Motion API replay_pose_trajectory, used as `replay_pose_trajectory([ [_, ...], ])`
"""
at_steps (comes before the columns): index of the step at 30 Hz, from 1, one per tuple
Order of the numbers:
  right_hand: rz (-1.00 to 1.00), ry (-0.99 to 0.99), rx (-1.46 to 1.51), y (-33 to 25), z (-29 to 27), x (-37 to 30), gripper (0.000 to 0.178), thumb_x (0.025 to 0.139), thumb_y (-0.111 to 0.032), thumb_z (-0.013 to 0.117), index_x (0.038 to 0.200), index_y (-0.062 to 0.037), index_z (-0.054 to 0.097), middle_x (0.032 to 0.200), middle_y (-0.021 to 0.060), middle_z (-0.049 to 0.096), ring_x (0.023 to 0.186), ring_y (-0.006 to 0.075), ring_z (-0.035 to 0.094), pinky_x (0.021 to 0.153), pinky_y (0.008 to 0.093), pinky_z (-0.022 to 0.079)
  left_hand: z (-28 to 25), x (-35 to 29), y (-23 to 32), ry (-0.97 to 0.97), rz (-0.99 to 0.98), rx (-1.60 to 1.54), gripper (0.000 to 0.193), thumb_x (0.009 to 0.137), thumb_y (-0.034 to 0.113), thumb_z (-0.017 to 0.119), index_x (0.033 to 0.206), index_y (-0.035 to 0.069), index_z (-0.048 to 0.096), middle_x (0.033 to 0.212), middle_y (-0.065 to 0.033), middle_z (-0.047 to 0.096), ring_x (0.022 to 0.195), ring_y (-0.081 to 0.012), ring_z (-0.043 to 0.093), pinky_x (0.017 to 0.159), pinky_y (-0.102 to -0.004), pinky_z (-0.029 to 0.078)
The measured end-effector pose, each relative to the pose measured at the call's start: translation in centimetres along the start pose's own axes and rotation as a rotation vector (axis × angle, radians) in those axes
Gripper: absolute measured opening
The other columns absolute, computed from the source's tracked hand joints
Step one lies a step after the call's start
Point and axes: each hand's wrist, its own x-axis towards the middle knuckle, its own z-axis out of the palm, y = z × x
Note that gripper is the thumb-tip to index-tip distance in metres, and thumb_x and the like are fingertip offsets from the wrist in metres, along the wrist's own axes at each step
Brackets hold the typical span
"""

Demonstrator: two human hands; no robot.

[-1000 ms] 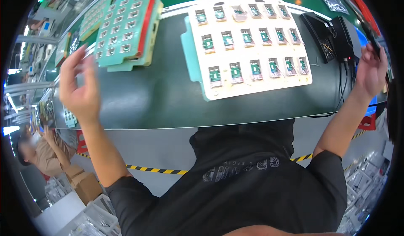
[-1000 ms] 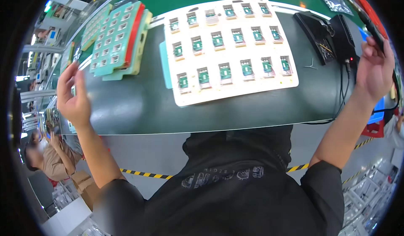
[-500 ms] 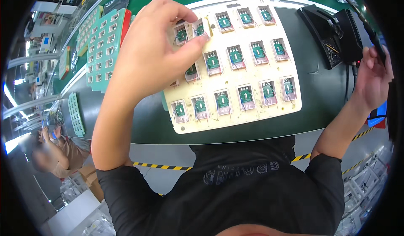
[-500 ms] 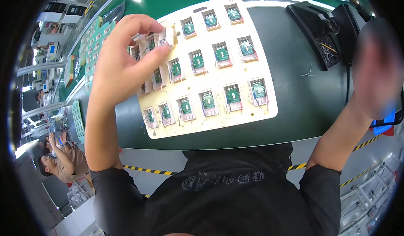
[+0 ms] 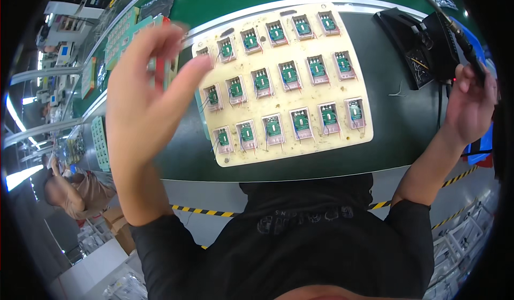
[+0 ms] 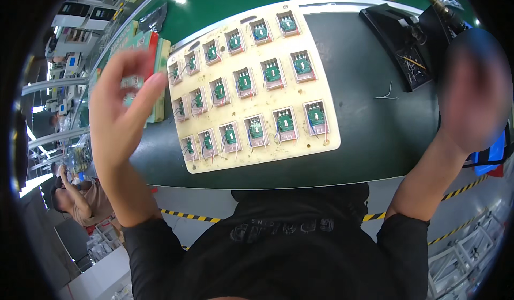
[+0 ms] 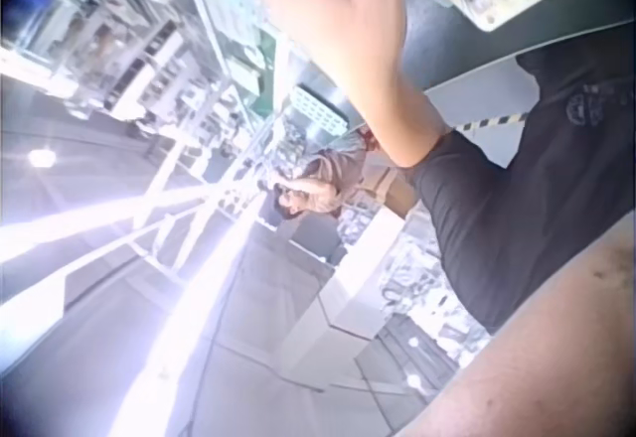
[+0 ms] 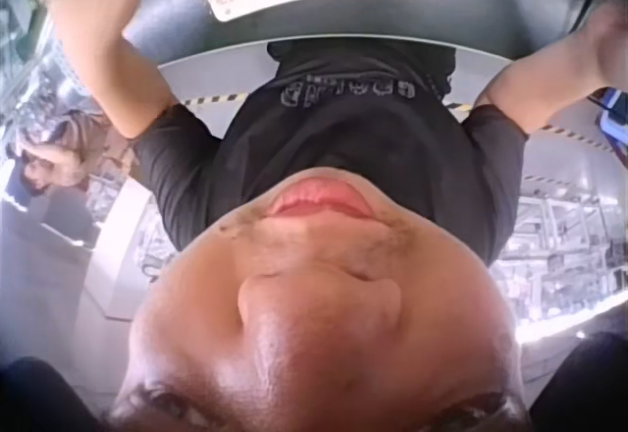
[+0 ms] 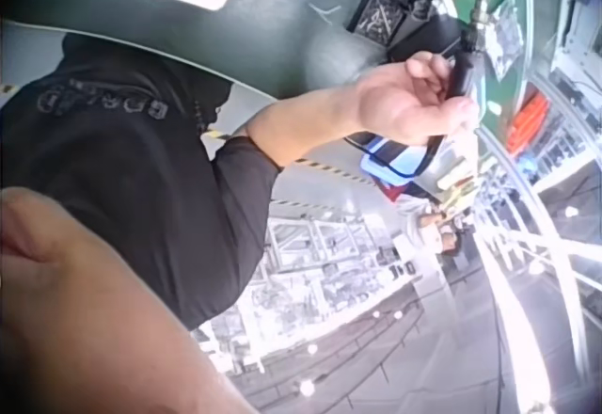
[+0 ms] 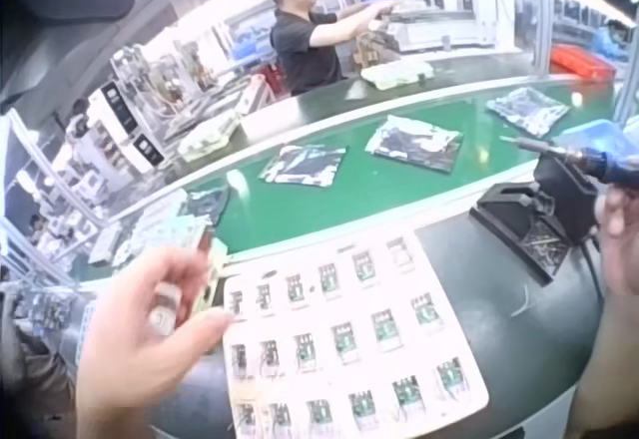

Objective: Soldering components and wires onto small circuit boards arranged in a tray on an assembly line.

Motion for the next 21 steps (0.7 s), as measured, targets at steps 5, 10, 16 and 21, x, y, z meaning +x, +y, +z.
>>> replay_pose_trajectory([
  [5,-0.034,0.011,0.045,0.5,0.9,0.0,0.03,0.092,-0.015,0.042,0.104,0.0077,0.058,0.083,0.0168,0.062,0.063,0.0153,0.05,0.07,0.0294,0.038,-0.4,-6.4,-2.7,-0.34,-0.609,-0.611,0.02,0.09,0.022,0.055,0.095,0.002,0.055,0.073,-0.0001,0.059,0.061,-0.0049,0.053,0.053,-0.018,0.04],
  [10,-0.066,0.184,-0.017,1.0,2.7,-0.3,0.02,0.091,-0.013,0.048,0.094,0.0045,0.058,0.075,0.0157,0.063,0.056,0.0151,0.053,0.059,0.0258,0.042,0.7,-5.3,-3.4,-0.391,-0.676,-0.66,0.018,0.088,0.023,0.058,0.085,0.004,0.058,0.07,0.0023,0.059,0.056,-0.0019,0.05,0.051,-0.0159,0.037],
  [16,-0.109,0.227,-0.105,1.2,2.7,-0.4,0.019,0.09,-0.012,0.051,0.092,0.0054,0.058,0.074,0.0147,0.063,0.055,0.0136,0.052,0.057,0.023,0.042,0.7,-5.4,-4.9,-0.394,-0.705,-0.813,0.016,0.089,0.02,0.057,0.078,0.008,0.056,0.067,0.0041,0.054,0.056,-0.0029,0.046,0.052,-0.0177,0.037],
  [21,-0.122,0.245,-0.092,1.9,1.7,0.1,0.018,0.09,-0.011,0.052,0.092,0.0054,0.058,0.074,0.0144,0.063,0.054,0.013,0.053,0.055,0.0217,0.042,2.1,-6.9,-5.5,-0.084,-0.734,-1.038,0.013,0.091,0.017,0.05,0.087,0.006,0.055,0.082,-0.0009,0.059,0.071,-0.008,0.056,0.066,-0.0229,0.045],
])
